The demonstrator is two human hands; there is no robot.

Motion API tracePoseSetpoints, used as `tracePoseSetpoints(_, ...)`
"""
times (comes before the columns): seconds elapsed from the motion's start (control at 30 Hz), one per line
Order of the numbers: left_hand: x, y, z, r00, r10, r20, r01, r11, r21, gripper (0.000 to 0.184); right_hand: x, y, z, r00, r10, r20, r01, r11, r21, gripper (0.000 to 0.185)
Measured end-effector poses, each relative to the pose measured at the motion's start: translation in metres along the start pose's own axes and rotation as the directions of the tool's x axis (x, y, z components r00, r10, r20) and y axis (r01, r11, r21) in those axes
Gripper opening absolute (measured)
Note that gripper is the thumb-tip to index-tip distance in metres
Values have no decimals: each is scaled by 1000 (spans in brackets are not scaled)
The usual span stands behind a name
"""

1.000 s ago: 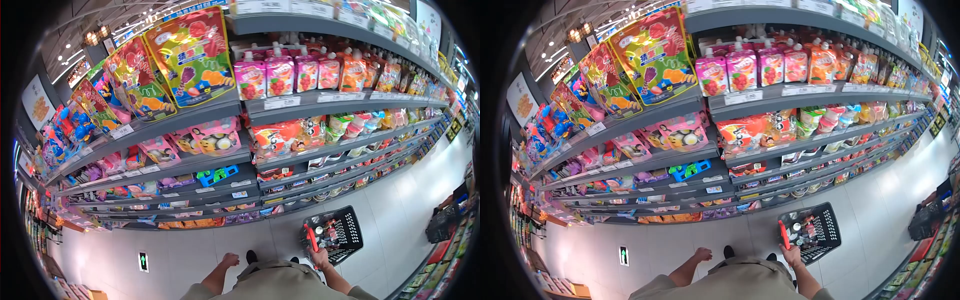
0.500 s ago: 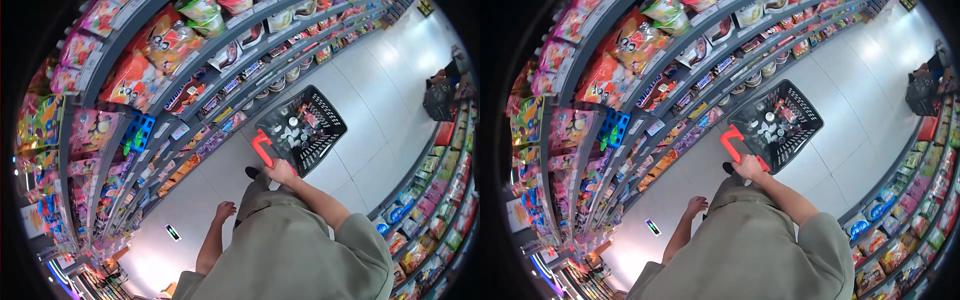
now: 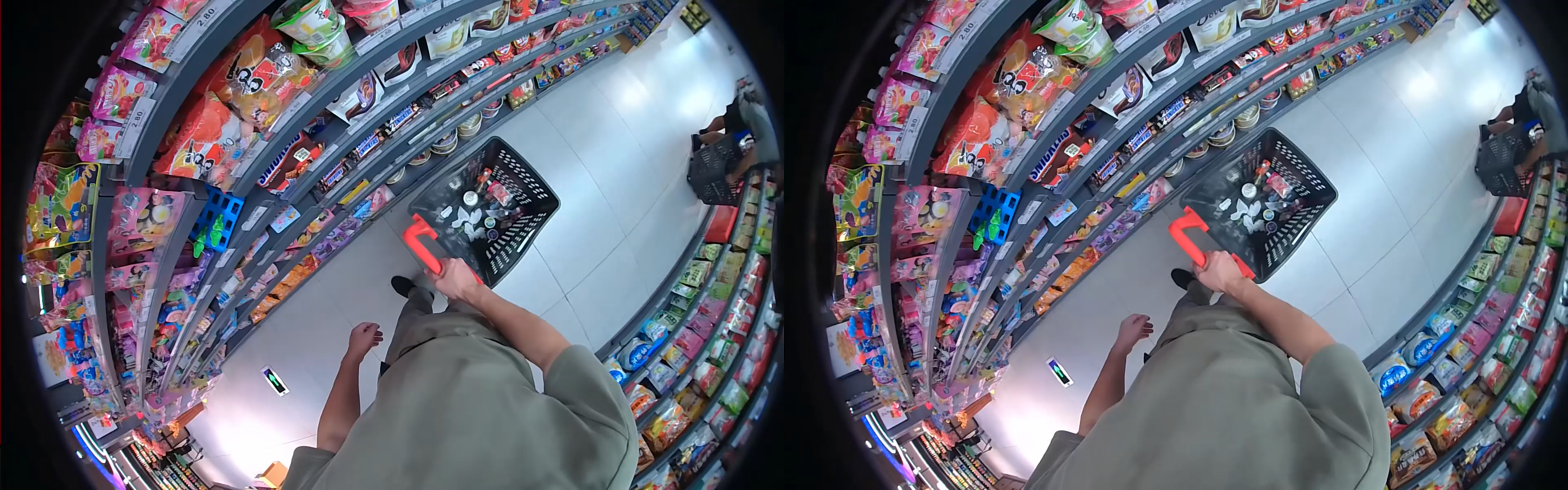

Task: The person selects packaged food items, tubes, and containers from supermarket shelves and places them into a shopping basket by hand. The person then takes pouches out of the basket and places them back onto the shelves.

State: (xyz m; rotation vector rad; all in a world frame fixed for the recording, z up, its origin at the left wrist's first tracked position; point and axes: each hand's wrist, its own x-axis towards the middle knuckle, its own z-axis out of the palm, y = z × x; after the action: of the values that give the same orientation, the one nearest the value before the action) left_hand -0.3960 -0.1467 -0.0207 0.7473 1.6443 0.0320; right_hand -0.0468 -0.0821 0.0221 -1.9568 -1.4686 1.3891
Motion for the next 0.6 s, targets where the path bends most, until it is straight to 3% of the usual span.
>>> tracePoseSetpoints(0.13,4,-3,5,1000,12,25,-12,1000,-21,30,14,11,-8,999,-35,-21,34,999,-33,40)
tracePoseSetpoints(0.23,6,-10,3,999,-36,23,37,999,-18,29,24,10,-17,999,15,-33,-15,1000,5,41)
tracePoseSetpoints(0.5,4,-32,-1,990,-140,-17,141,990,22,30,46,8,-37,995,-40,-89,38,999,-29,40)
tracePoseSetpoints(0.6,6,-34,0,995,-103,-4,103,995,-18,31,58,3,-41,993,-33,-112,30,999,-25,40)
